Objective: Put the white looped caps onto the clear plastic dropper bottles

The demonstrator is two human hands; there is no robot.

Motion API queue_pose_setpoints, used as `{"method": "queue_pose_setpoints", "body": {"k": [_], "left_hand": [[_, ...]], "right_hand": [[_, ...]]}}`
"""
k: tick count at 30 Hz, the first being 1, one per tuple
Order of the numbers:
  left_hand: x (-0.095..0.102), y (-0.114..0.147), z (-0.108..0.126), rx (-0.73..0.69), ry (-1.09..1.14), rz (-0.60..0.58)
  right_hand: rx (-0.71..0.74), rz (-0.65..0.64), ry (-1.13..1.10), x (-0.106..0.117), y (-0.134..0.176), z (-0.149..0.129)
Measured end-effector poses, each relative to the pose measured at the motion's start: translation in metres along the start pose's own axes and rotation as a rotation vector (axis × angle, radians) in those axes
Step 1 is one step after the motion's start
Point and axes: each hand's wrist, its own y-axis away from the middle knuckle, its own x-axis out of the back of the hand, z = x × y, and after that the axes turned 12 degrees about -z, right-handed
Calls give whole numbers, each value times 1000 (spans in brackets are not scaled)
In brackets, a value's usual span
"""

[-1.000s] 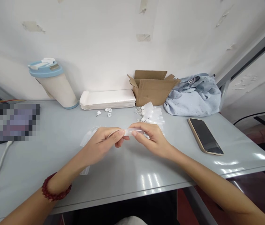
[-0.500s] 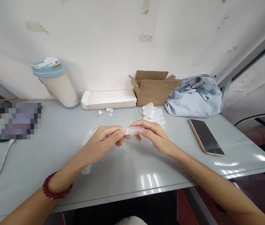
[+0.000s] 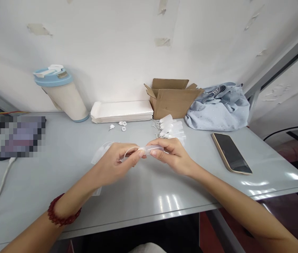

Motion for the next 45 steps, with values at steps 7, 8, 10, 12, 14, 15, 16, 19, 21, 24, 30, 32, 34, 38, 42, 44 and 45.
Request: {"method": "queue_pose_setpoints", "body": {"k": [7,8,10,12,14,15,16,19,21,24,30,32,34,38,42,44,45], "left_hand": [[9,-6,-4,72,-135,25],[14,-7,-8,102,-136,58],[25,-8,-19,180,-156,168],[38,-8,-36,253,-250,270],[49,-8,-56,309,-408,345],[53,-8,-67,325,-493,368],[56,-8,-76,319,-561,355],[60,-11,-98,289,-582,278],[61,-13,-105,273,-575,227],[61,-15,-109,266,-552,187],[59,-16,-111,263,-598,175],[58,-17,-112,268,-621,181],[58,-17,-112,267,-618,182],[61,-18,-110,238,-580,164],[61,-17,-103,271,-468,227],[60,-16,-98,303,-427,294],[59,-15,-95,309,-420,330]], "right_hand": [[-188,-5,-99,3,-3,3],[-170,41,8,7,-3,4],[-118,158,256,17,-5,7],[-71,255,488,30,-6,15],[-91,303,655,42,-6,25],[-103,329,705,48,-6,30],[-112,360,739,52,-6,35],[-151,409,789,62,-6,44],[-197,381,793,67,-5,46],[-287,263,790,74,-4,45],[-439,89,788,86,1,45],[-462,71,794,89,2,46],[-460,69,808,90,4,47],[-433,65,838,88,5,45],[-397,61,884,81,4,40],[-358,91,934,76,3,39],[-334,110,960,73,2,39]]}}
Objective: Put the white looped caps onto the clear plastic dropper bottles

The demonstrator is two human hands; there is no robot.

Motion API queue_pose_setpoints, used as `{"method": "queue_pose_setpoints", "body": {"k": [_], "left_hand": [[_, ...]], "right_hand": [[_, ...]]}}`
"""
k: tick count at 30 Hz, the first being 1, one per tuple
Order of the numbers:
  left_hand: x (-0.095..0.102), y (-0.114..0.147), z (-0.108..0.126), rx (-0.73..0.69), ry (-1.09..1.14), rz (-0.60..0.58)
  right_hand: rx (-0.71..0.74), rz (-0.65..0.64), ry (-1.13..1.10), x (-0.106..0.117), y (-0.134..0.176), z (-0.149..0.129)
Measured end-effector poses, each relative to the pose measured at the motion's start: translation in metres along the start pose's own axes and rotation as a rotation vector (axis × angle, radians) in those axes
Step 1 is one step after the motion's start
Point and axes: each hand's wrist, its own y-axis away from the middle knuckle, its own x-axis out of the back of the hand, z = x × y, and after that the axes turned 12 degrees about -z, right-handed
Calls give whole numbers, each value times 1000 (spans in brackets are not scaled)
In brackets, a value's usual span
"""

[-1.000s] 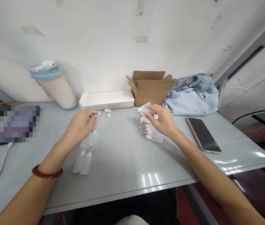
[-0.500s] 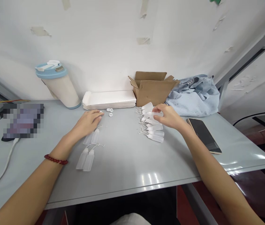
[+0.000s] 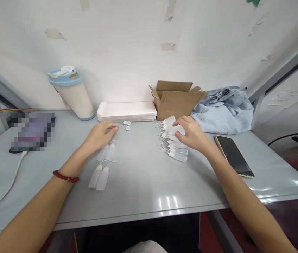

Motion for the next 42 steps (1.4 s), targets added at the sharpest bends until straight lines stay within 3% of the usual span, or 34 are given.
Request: {"method": "queue_pose_setpoints", "body": {"k": [7,13,17,26,30,34,37,42], "left_hand": [[4,9,21,35,27,132],[-3,12,33,-77,113,151],[-5,15,40,-105,137,163],[-6,18,42,-140,150,180],[-6,19,45,-166,168,196],[-5,21,49,-149,255,174],[-4,23,51,-113,364,118],[-3,25,56,-79,506,-78]], "right_hand": [[201,120,-100,-16,2,-29],[493,-186,-302,-33,28,-94],[642,-386,-246,-50,37,-128],[668,-376,11,-70,18,-167],[633,-415,22,-68,17,-165],[580,-387,-17,-67,22,-145],[533,-315,-64,-67,26,-124],[409,-115,-140,-61,25,-102]]}}
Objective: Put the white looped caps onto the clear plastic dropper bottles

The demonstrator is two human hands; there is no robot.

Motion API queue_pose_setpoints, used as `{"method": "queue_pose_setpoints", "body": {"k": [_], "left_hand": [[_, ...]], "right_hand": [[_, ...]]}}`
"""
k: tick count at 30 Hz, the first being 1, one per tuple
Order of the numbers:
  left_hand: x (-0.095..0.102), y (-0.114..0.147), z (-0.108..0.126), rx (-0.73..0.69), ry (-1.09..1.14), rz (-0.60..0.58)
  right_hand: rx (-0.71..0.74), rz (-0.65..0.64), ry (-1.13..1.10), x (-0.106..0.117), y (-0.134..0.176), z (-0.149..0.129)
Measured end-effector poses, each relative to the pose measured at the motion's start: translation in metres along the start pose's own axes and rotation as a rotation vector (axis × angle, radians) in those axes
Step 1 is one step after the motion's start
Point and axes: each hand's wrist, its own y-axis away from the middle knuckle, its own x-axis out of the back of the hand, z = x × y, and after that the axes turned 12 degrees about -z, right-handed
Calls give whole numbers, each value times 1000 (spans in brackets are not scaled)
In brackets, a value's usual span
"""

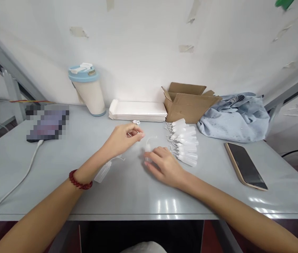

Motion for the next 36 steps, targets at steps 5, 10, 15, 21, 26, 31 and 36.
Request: {"method": "queue_pose_setpoints", "body": {"k": [5,10,15,21,26,31,36], "left_hand": [[1,3,6,34,112,-103],[0,5,9,10,200,-103],[-1,5,10,41,193,-141],[0,7,14,14,211,-229],[-2,8,17,53,207,-260],[-5,10,20,29,148,-260],[-10,10,21,-28,121,-194]], "right_hand": [[-31,121,75,14,-2,6],[-23,126,105,16,-1,7],[69,136,22,16,-1,4],[47,115,-465,26,2,-3],[-63,103,-912,31,3,0],[-88,131,-1381,31,-3,5],[-191,87,-1685,30,-6,5]]}}
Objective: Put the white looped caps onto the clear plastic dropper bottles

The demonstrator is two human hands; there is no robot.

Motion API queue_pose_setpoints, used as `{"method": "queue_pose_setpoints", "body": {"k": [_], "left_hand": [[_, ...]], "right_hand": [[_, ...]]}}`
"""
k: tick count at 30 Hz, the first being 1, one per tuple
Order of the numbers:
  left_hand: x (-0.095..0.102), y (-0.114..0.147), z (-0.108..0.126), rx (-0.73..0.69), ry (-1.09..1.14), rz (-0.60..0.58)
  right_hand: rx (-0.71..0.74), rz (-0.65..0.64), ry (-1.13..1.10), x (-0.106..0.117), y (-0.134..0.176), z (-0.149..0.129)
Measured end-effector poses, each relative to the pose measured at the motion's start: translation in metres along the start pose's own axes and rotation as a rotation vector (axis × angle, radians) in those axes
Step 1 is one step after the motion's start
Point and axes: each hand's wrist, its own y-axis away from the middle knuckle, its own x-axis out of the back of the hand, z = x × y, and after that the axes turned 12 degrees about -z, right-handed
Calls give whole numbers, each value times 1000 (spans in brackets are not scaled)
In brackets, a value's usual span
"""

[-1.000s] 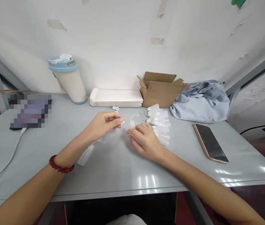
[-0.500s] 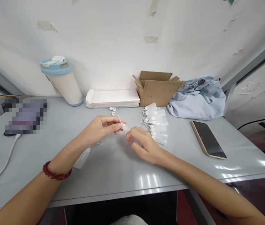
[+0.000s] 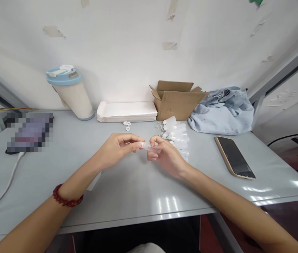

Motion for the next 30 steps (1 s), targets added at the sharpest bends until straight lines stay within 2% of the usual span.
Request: {"method": "queue_pose_setpoints", "body": {"k": [6,9,15,19,25,28,30], "left_hand": [[-3,-2,-5,-54,33,16],[-3,-1,-2,-32,19,4],[-3,0,-1,81,-6,-101],[-2,0,-1,63,6,-113],[-3,3,3,6,31,-59],[-4,3,4,9,38,-40],[-4,2,3,24,43,-33]], "right_hand": [[-80,1,-191,4,-1,-1],[-81,7,-177,4,-2,-3],[-52,24,-26,1,0,-7],[-71,13,-41,0,1,-8],[-122,-12,-132,3,1,-10],[-112,2,-20,4,0,-9],[-67,70,245,5,0,-7]]}}
